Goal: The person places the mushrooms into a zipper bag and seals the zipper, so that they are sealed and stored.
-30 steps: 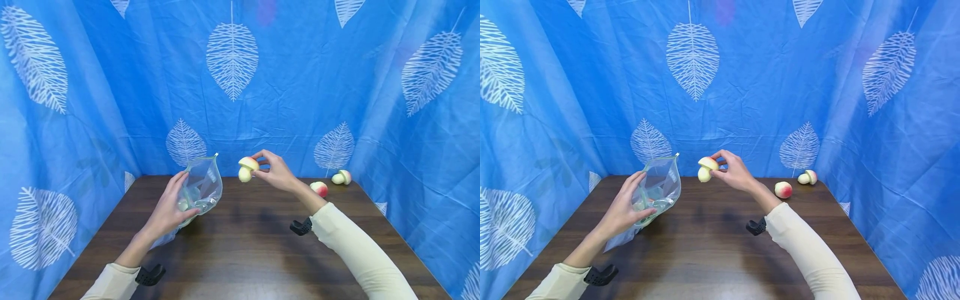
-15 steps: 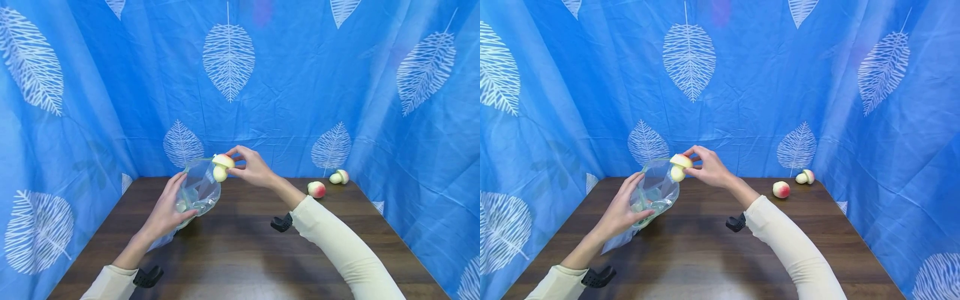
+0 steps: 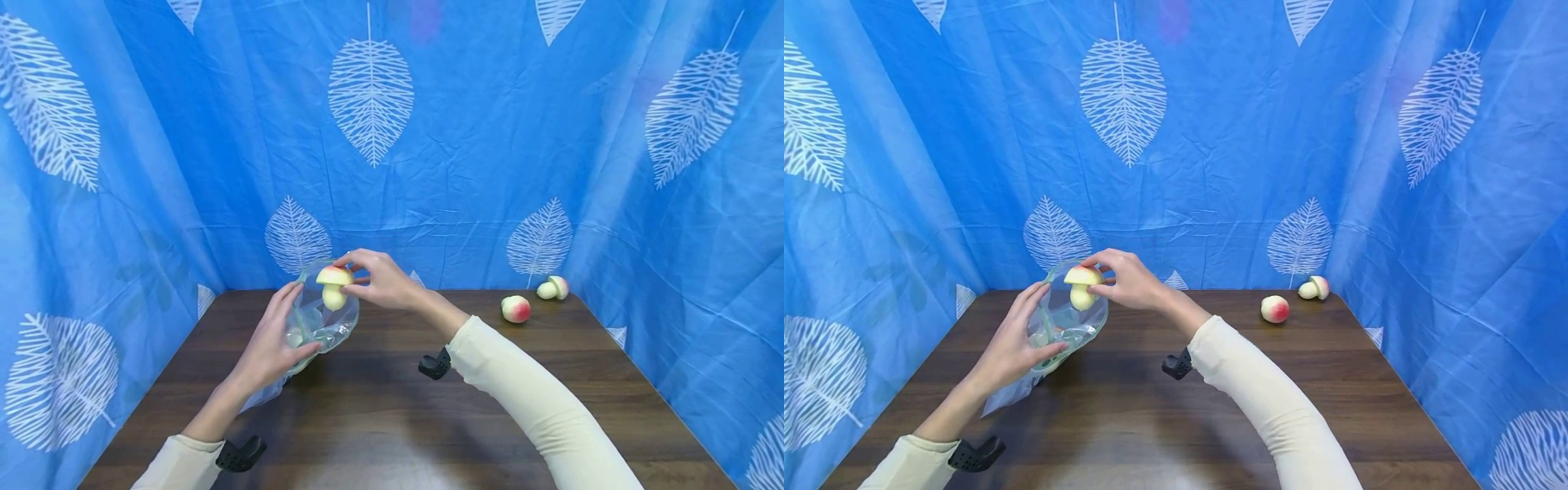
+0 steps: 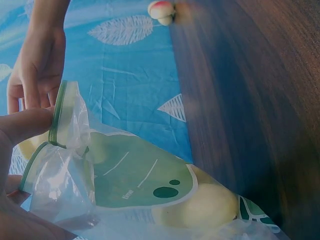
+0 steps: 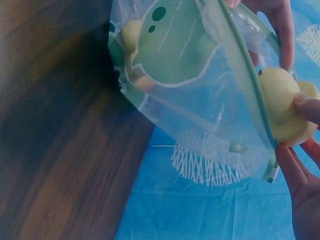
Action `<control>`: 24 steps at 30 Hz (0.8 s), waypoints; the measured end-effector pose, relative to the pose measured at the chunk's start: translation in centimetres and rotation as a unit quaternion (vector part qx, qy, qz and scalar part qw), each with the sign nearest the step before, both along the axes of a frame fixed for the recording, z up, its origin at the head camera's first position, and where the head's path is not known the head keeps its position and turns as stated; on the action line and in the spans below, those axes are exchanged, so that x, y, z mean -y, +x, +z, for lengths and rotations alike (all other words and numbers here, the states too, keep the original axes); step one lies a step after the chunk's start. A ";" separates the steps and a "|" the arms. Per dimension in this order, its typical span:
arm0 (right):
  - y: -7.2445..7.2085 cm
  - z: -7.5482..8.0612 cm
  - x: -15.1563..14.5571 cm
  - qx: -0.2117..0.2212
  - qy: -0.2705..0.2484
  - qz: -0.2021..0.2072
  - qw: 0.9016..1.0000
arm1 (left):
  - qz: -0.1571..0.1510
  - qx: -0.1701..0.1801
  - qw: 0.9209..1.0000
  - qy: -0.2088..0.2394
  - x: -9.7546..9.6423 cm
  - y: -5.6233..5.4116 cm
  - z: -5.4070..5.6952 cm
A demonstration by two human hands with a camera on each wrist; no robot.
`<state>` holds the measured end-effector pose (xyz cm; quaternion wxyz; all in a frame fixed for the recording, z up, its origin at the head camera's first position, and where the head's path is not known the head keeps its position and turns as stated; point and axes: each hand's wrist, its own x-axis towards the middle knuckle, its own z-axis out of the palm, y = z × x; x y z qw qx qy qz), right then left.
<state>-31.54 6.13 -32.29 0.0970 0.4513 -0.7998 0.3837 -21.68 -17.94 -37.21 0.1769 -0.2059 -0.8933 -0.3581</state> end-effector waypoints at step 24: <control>-0.1 0.5 -1.6 0.009 0.018 -0.019 1.000 | -0.012 0.013 1.000 0.009 0.0 -0.1 0.3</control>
